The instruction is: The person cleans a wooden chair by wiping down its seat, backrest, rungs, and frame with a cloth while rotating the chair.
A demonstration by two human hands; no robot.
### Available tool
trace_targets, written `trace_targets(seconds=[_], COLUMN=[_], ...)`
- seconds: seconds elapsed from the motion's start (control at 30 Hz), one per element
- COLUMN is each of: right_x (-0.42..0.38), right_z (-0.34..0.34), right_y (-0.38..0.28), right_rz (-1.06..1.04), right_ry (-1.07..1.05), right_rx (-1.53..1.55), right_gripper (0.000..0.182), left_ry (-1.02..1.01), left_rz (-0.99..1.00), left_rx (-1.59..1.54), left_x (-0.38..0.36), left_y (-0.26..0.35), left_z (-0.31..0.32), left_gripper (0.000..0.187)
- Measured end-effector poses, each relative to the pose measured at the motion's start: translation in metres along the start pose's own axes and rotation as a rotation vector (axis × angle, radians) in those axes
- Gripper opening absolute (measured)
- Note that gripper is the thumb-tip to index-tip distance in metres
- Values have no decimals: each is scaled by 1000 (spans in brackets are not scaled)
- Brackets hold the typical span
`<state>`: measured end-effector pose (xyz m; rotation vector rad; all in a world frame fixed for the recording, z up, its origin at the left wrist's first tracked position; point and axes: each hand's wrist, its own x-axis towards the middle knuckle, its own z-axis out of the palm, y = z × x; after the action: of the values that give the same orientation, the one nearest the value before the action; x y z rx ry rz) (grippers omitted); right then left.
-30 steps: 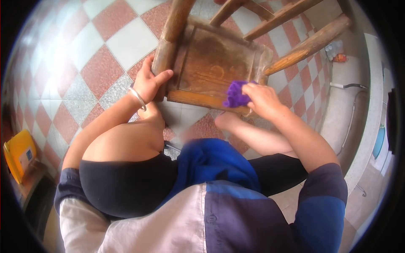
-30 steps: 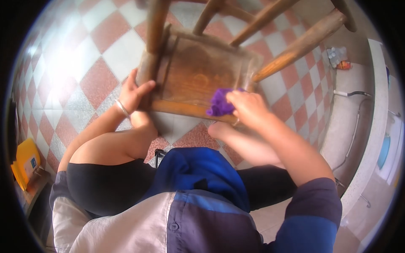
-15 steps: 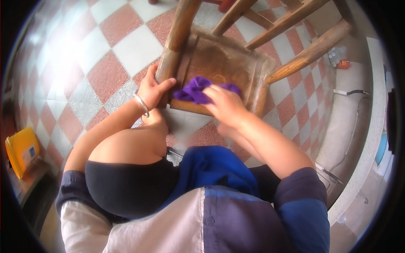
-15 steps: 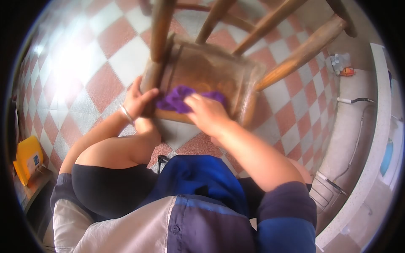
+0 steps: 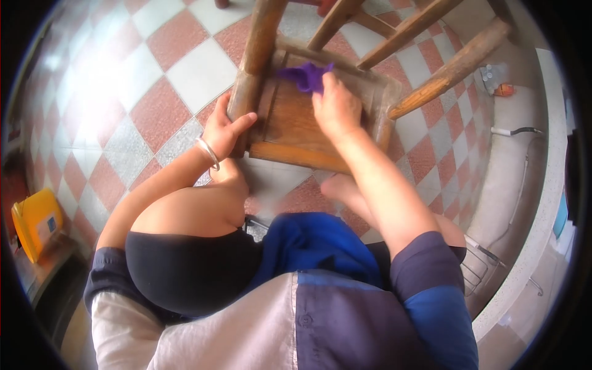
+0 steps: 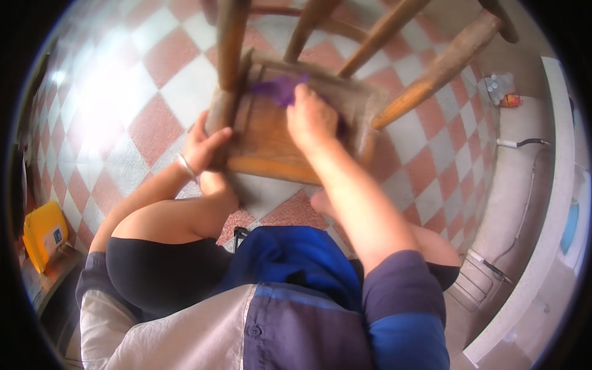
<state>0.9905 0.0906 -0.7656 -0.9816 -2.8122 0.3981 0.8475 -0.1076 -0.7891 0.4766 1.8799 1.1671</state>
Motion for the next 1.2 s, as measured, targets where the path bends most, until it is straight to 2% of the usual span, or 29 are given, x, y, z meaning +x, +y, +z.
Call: trace_targets(seconds=[0.07,0.13,0.17,0.23,0.27,0.33,0.4,0.47,0.5,0.53,0.57,0.67,0.77,0.83,0.9,0.93,0.97,1.07,1.1,1.13,1.17,1.2], right_x=[-27,-75,-72,-72,-58,-28,-23,-37,-49,-73,-94,-133,-142,-110,-103,-91,-105,-135,-135,-139,-148,-153], right_z=[-10,-21,-27,-41,-44,-50,-35,-24,-27,-29,-45,-75,-80,-82,-39,-9,12,20,17,15,40,60], right_y=[-9,2,17,54,75,90,77,65,55,54,48,66,118,127,155,174,181,149,131,115,122,119], right_rz=[0,-262,-289,-343,-385,-374,-241,-30,50,-34,-59,-17,-9,458,650,721,784,987,984,988,910,930], right_ry=[-242,-306,-295,-301,-328,-205,-121,-69,-200,-185,-300,-330,-184,-302,-114,-18,115,200,220,240,256,283], right_rx=[8,111,-1,-208,-404,-436,-497,-414,-333,-231,-145,-69,-151,-143,61,167,544,760,808,854,786,823], right_gripper=[22,20,19,18,23,15,11,10,12,16,21,26,28,27,24,25,31,33,34,35,36,38], left_ry=[25,44,0,-6,-12,-49,-42,-28,-19,-6,0,-34,-43,-72,-28,3,6,-18,-23,-46,-64,-78], left_rz=[10,66,141,144,133,104,117,130,140,142,134,148,151,143,129,196,193,184,206,219,234,247], left_rx=[26,-23,-87,-63,-46,-62,-39,1,18,20,22,-75,-146,-123,-51,-13,-22,-66,-81,29,135,243], left_x=[0,7,13,16,11,11,13,8,7,10,12,17,17,16,15,19,26,22,24,30,43,55], left_y=[3,-20,-27,-20,-18,-16,-19,-12,-9,-12,-20,-27,-31,-27,-25,-30,-32,-35,-27,-20,-10,5], left_z=[1,3,3,2,1,1,0,0,-1,-2,-2,1,1,2,-1,0,-3,-10,-15,-24,-39,-51], left_gripper=[85,79,80,80,79,79,79,79,79,79,79,74,68,69,71,74,75,76,75,74,72,70])
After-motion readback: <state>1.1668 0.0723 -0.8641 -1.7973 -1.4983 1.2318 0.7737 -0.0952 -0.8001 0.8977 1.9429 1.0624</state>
